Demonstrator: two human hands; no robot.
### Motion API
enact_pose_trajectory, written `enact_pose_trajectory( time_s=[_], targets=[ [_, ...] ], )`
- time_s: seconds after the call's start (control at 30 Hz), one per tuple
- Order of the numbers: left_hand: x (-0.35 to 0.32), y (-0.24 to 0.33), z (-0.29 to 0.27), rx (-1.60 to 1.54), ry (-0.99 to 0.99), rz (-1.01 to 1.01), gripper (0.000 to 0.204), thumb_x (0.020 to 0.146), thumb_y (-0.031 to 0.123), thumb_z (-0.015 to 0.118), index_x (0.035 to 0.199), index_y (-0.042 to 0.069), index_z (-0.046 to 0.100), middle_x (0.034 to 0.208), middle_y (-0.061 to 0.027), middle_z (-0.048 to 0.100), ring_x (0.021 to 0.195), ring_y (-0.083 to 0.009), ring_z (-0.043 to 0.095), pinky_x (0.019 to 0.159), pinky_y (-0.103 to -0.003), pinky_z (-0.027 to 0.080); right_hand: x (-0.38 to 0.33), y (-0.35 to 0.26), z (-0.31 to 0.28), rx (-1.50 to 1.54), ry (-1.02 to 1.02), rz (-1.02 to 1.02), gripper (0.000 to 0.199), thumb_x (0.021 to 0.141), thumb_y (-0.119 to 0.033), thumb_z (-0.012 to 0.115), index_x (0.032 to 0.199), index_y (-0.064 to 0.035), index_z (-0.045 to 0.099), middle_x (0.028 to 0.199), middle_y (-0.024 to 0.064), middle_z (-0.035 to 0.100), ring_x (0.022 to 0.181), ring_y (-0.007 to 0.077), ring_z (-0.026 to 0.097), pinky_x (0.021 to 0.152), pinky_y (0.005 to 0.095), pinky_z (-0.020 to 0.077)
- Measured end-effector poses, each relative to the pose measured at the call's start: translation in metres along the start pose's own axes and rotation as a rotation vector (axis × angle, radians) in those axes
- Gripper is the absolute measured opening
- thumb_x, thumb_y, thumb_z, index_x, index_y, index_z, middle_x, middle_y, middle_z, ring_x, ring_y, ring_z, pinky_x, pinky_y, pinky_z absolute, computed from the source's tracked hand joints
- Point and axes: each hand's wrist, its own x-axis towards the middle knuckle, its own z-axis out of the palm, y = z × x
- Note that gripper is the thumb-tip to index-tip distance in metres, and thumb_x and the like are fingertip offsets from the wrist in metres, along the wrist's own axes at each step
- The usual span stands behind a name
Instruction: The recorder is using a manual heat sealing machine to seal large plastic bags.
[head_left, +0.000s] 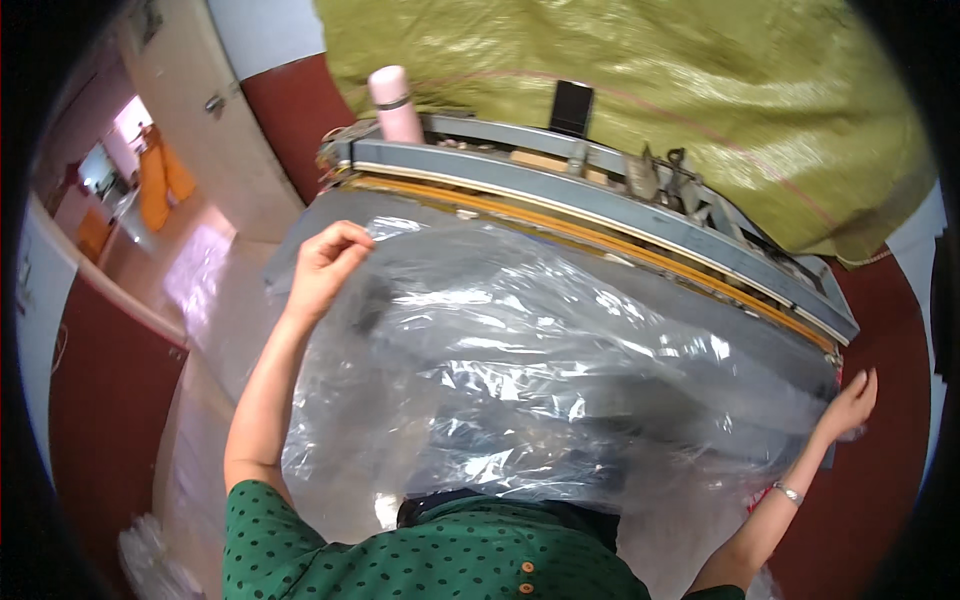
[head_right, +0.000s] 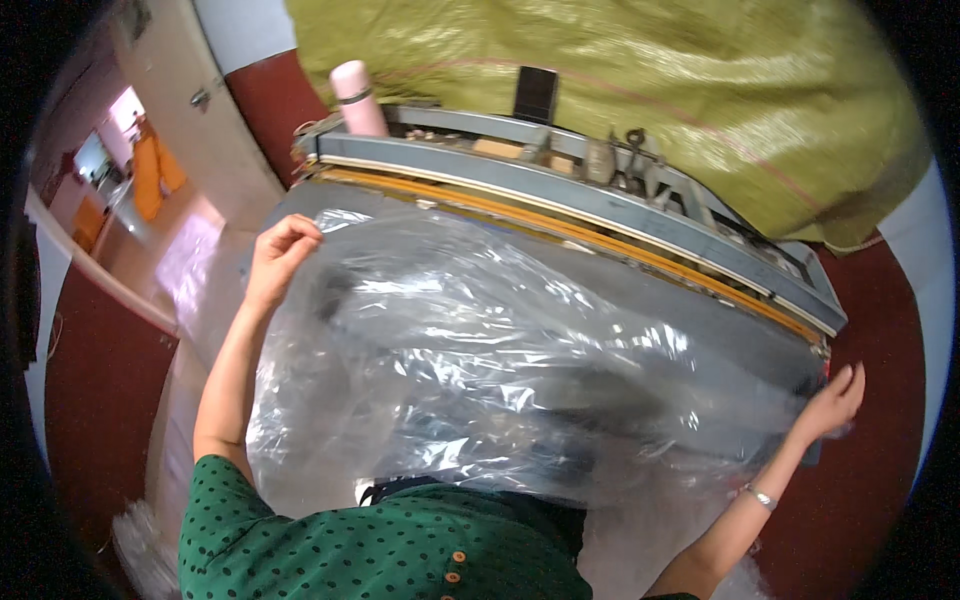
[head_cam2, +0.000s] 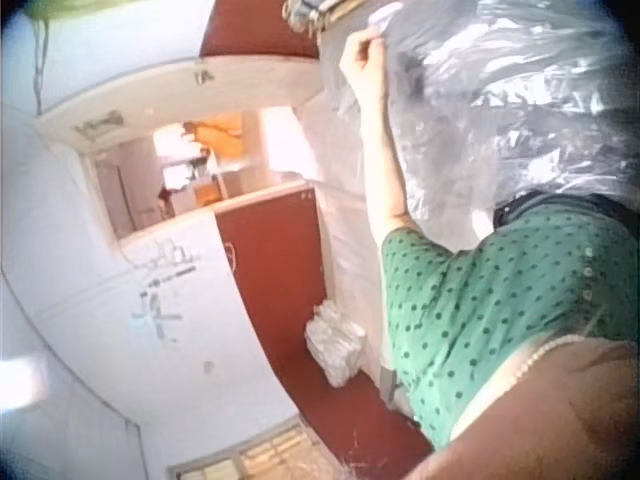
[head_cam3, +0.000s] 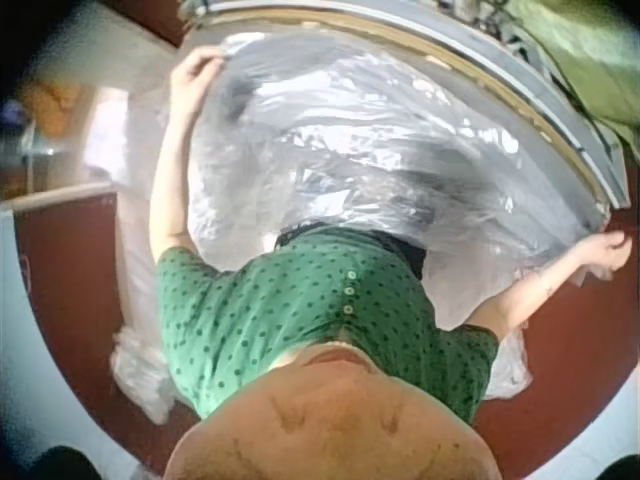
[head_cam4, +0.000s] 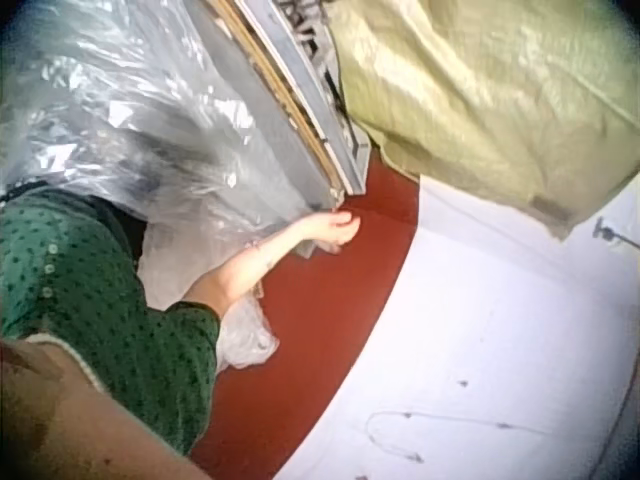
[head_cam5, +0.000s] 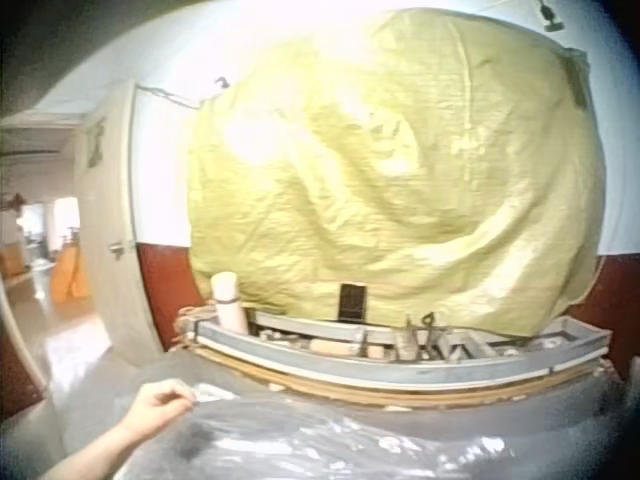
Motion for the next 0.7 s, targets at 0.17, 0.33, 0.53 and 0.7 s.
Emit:
enact_pose_trajectory(
  time_s=[0.17, 0.33, 0.53, 0.7],
  targets=[
    [-0.029, 0.044, -0.002, 0.086, -0.146, 0.118, 0.007, 0.080, -0.003, 0.056, 0.084, 0.000, 0.061, 0.085, -0.0039, 0.059, 0.080, -0.0110, 0.054, 0.071, -0.023, 0.043, -0.085, -0.257, 0.006, 0.879, -0.722, -0.337, 0.039, 0.079, -0.011, 0.066, 0.116, -0.0041, 0.056, 0.117, 0.0103, 0.056, 0.112, 0.0231, 0.050, 0.096, 0.0341, 0.0389],
    [-0.052, 0.072, -0.007, 0.176, -0.226, 0.213, 0.007, 0.082, 0.002, 0.060, 0.088, 0.001, 0.062, 0.082, -0.0041, 0.061, 0.075, -0.0110, 0.056, 0.066, -0.024, 0.045, -0.176, -0.412, 0.008, 1.179, -0.906, -0.613, 0.034, 0.076, -0.023, 0.071, 0.100, -0.0016, 0.062, 0.103, 0.0110, 0.061, 0.098, 0.0234, 0.056, 0.085, 0.0346, 0.0444],
    [-0.095, 0.042, -0.017, 0.061, -0.421, -0.426, 0.014, 0.087, 0.011, 0.059, 0.097, 0.003, 0.061, 0.074, -0.0008, 0.060, 0.078, -0.0067, 0.057, 0.069, -0.022, 0.046, -0.190, -0.346, 0.021, 1.299, -1.489, -0.130, 0.013, 0.079, -0.013, 0.067, 0.073, -0.0023, 0.062, 0.067, -0.0022, 0.058, 0.065, 0.0054, 0.050, 0.061, 0.0219, 0.0431],
    [-0.146, -0.025, 0.029, -0.002, -0.855, -0.479, 0.017, 0.081, 0.009, 0.056, 0.097, 0.006, 0.062, 0.070, -0.0029, 0.060, 0.070, -0.0101, 0.057, 0.064, -0.027, 0.046, -0.130, -0.183, 0.037, 0.828, -1.147, 0.111, 0.008, 0.075, -0.010, 0.069, 0.075, -0.0030, 0.065, 0.068, -0.0013, 0.060, 0.064, 0.0061, 0.053, 0.060, 0.0211, 0.0431]
  ],
)
